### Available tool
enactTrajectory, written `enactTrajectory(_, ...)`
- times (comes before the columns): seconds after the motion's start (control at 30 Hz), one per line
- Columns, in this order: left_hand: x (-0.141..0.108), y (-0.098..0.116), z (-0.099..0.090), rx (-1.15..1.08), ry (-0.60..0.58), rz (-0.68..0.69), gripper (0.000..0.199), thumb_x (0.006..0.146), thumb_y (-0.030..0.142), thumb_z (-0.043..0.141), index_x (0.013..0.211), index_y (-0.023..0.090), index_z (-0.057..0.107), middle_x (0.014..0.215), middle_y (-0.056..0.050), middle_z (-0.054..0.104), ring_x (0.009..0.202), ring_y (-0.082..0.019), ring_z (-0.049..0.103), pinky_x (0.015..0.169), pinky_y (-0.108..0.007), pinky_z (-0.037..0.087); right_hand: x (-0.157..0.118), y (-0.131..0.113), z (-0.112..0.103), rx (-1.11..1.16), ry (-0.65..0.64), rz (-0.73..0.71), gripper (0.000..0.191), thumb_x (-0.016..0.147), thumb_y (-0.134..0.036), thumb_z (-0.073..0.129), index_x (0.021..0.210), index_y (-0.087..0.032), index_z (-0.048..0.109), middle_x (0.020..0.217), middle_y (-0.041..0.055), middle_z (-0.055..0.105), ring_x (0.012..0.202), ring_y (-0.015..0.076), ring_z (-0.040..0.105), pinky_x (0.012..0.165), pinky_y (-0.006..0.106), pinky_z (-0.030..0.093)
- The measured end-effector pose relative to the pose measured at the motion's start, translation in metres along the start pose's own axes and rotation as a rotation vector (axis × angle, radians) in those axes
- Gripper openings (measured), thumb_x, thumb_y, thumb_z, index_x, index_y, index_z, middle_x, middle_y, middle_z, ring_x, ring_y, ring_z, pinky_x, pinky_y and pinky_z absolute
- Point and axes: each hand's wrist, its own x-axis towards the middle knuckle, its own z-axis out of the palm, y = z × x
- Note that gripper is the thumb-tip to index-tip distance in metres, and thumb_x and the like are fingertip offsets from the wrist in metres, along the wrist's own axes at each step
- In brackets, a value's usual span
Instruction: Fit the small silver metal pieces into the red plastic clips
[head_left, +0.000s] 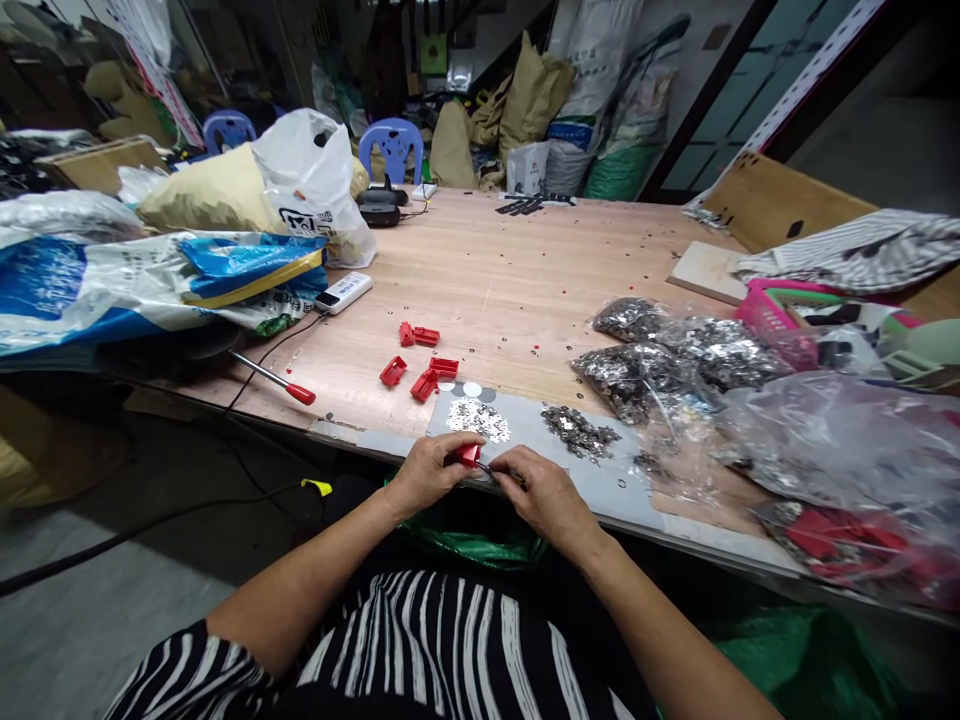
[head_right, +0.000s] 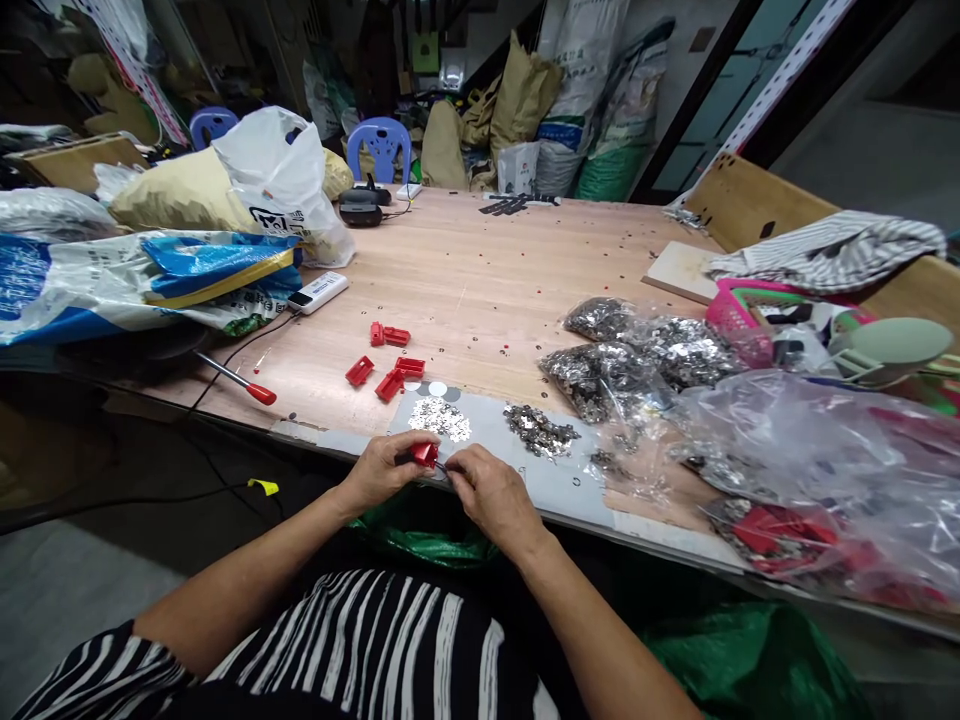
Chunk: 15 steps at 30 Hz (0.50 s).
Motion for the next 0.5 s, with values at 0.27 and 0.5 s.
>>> enactTrajectory(0.27,0.0,0.001,0.001,0.009,-0.001,-0.003,0.033,0.074,0.015,0.069,0.106,0.022,0.065,0.098,-0.001,0.071,0.088,-0.016,0.065,0.083,-0.027,0.048,0.003,-0.02,-0.001,-0.088,-0.032,0.154,0.012,0.087,-0.017,0.052,0.088,-0.022,0.062,0.089,0.0019,0.065,0.082,0.0168,0.061,0.071,0.027,0.043)
enactTrajectory(0.5,0.001,0.001,0.002,-0.009,0.012,-0.032,0.031,0.073,0.016,0.069,0.103,0.022,0.064,0.096,-0.001,0.069,0.086,-0.017,0.063,0.082,-0.028,0.048,0.001,-0.032,0.01,-0.224,-0.029,0.232,0.013,0.09,-0.019,0.046,0.094,-0.022,0.058,0.093,0.0039,0.062,0.083,0.0186,0.061,0.066,0.027,0.042)
